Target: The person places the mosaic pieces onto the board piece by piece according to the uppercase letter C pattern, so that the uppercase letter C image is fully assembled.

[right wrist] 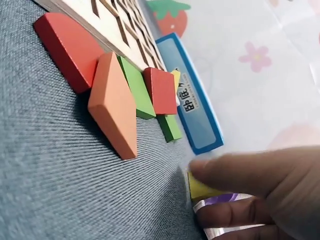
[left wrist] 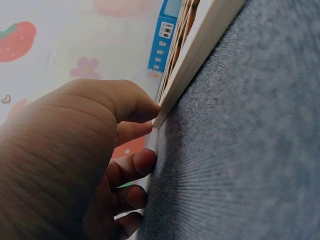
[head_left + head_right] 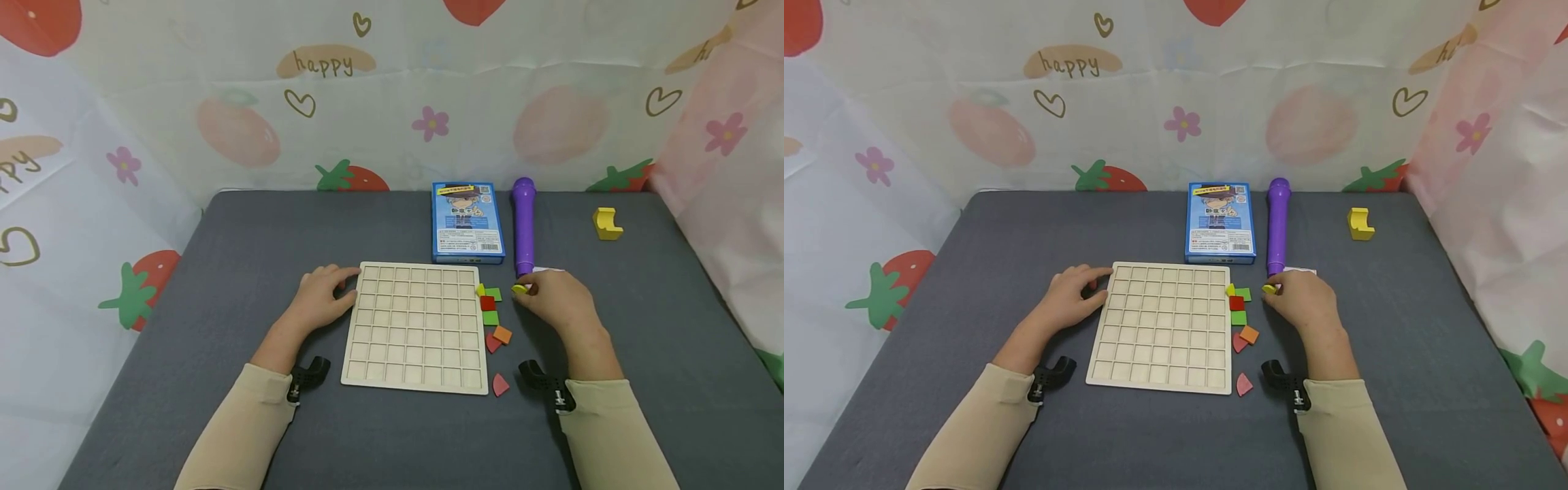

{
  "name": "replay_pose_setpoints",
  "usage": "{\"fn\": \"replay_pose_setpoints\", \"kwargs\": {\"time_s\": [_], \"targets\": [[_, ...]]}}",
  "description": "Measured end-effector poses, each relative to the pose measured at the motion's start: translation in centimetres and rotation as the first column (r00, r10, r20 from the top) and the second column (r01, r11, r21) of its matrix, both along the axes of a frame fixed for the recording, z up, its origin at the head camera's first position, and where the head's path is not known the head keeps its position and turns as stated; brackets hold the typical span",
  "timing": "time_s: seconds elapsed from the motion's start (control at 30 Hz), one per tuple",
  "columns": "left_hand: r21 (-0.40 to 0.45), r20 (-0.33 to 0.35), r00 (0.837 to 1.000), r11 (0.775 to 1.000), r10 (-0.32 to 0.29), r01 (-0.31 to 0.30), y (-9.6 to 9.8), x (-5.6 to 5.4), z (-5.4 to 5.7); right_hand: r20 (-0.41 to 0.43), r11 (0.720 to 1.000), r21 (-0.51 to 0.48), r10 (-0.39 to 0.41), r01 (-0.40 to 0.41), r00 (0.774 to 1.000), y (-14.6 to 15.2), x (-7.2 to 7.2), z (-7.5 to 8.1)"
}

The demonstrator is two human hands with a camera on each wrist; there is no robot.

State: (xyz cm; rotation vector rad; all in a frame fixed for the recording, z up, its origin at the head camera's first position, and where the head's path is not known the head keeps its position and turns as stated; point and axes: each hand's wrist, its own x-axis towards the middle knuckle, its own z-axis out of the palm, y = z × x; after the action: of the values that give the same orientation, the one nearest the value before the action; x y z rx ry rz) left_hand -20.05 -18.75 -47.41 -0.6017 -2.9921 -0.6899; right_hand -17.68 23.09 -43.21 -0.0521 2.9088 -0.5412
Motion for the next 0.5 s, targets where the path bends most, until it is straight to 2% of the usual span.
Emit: {"fn": "replay_pose_setpoints", "kwargs": {"time_s": [0.13,0.23,0.37,0.5], "targets": [[-0.003,-0.001,1.000,1.000,0.002,-0.002,0.05,0.01,0.04,-0.025,0.999,-0.037,-0.013,0.012,1.000,0.05,0.01,-0.08],[-0.005,0.001,1.000,1.000,0.004,-0.004,0.06,0.00,0.01,-0.039,0.995,-0.100,-0.029,0.025,0.999,0.04,0.06,0.06],[-0.006,0.000,1.000,1.000,0.004,-0.004,0.06,-0.02,-0.04,-0.042,0.973,-0.223,-0.063,0.052,0.997,-0.15,0.21,0.36],[-0.004,-0.004,1.000,1.000,0.004,-0.004,0.03,-0.02,-0.07,-0.064,0.954,-0.294,-0.078,0.056,0.995,-0.40,0.39,0.69]]}}
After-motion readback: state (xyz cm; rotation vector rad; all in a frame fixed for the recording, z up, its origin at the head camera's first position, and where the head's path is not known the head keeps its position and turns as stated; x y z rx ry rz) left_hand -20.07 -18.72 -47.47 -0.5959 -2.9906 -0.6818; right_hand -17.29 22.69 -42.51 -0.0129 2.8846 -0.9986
